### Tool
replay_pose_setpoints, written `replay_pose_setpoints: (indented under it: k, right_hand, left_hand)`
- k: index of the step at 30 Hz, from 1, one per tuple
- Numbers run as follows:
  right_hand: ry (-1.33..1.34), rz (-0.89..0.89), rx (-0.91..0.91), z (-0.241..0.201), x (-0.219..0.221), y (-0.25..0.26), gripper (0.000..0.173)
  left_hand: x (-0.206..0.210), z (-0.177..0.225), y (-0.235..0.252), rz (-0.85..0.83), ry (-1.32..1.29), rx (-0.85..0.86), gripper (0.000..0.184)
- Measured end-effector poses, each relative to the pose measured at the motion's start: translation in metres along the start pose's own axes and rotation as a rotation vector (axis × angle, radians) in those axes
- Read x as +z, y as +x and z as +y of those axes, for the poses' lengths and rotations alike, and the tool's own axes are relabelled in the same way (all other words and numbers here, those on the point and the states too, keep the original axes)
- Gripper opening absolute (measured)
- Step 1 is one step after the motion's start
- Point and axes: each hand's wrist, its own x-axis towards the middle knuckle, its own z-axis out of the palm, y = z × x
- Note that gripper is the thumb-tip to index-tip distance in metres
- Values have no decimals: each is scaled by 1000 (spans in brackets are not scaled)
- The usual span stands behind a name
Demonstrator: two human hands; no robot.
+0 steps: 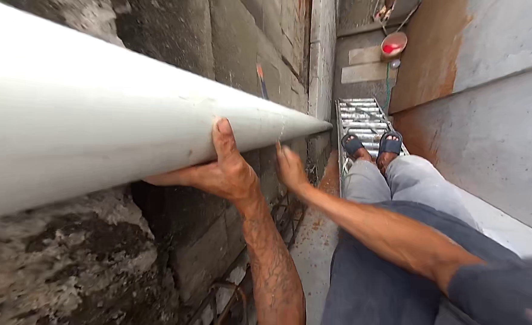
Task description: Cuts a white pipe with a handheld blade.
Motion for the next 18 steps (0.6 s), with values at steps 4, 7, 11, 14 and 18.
replay_pose_setpoints:
  k: [4,7,11,14,18]
  right_hand:
    - [36,-5,-46,27,4,-28,42]
    - [-31,-17,55,12,0,-22,38]
    - [-24,71,-62,12,9,-12,39]
    - [-66,7,29,24,4,-40,36]
    - [-30,101,35,2,17,-13,35]
  left_hand:
    - [-2,3,-2,10,29,2,111]
    - [1,0,-1,4,-5,0,112]
    - [3,2,-2,47,5,19,111]
    - [0,6,-3,8,10,-18,111]
    - [-2,7,-7,-10,51,-31,109]
